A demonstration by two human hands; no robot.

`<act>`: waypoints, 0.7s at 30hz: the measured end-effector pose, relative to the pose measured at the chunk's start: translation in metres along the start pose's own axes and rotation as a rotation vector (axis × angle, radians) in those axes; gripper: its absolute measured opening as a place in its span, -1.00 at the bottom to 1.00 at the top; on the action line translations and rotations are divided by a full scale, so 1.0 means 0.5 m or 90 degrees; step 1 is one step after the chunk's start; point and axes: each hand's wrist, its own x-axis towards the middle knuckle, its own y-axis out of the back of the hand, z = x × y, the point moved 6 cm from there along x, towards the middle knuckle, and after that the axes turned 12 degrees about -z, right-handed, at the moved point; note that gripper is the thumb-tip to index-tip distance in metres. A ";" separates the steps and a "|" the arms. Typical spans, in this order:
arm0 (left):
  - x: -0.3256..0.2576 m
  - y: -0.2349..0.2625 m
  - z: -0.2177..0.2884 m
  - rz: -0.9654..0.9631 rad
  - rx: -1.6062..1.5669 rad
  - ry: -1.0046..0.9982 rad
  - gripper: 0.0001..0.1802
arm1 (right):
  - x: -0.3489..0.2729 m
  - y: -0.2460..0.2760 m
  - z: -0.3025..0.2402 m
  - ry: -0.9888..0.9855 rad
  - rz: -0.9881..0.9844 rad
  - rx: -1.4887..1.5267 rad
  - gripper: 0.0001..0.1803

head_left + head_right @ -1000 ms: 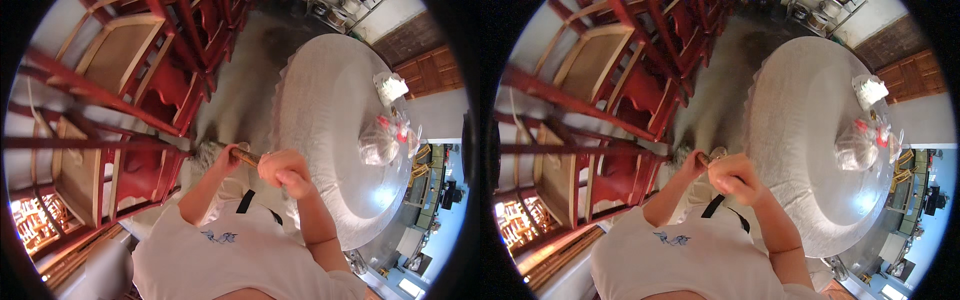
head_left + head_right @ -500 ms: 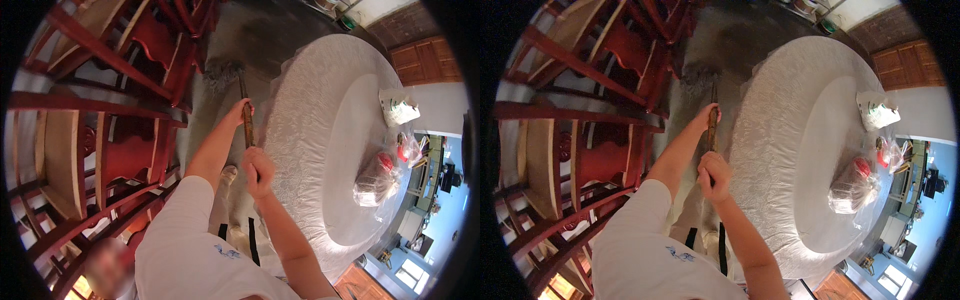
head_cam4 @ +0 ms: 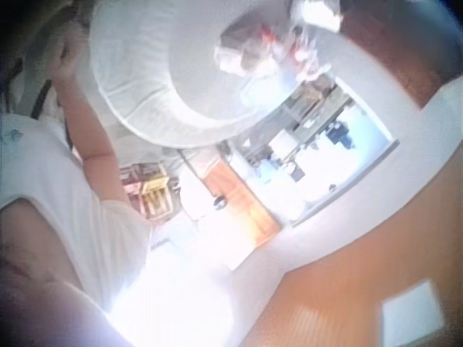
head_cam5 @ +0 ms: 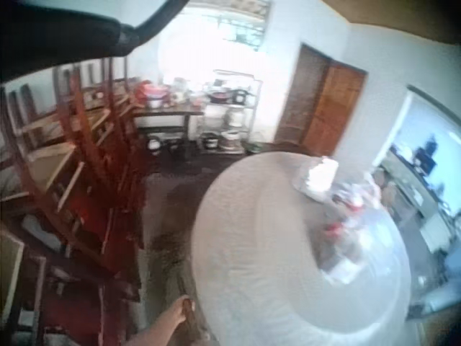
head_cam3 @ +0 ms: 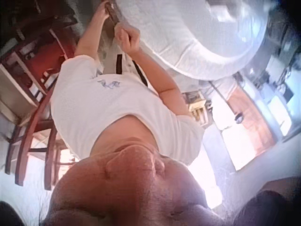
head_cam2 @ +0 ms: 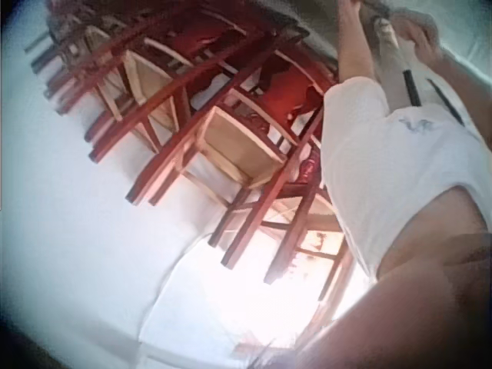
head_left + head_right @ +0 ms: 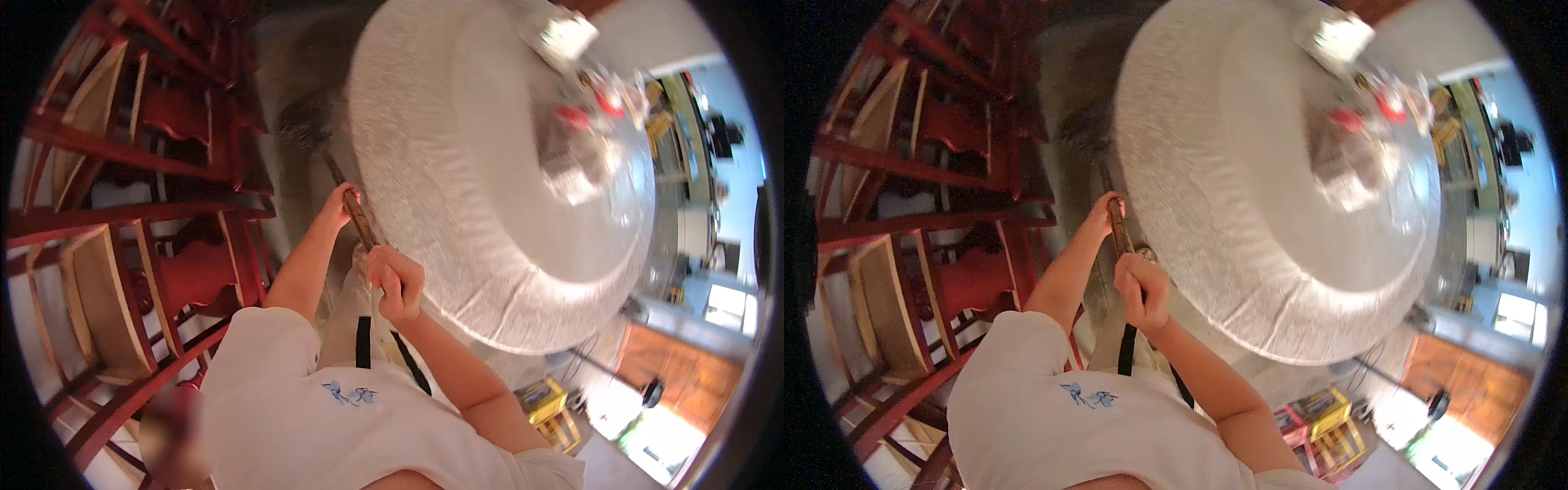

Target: The person mops a concrete floor in a cluttered room using a traditional string mop. They navigate around furniture, boxes, and a large round table, moving from an indoor area to an outdoor patio space. The person repeatedly dips the mop into a yellow bucket of water to wet it during the process.

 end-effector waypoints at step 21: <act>-0.564 0.137 -1.198 -0.142 0.282 0.727 -0.89 | -1.204 0.076 -0.446 0.095 0.823 -0.148 -0.60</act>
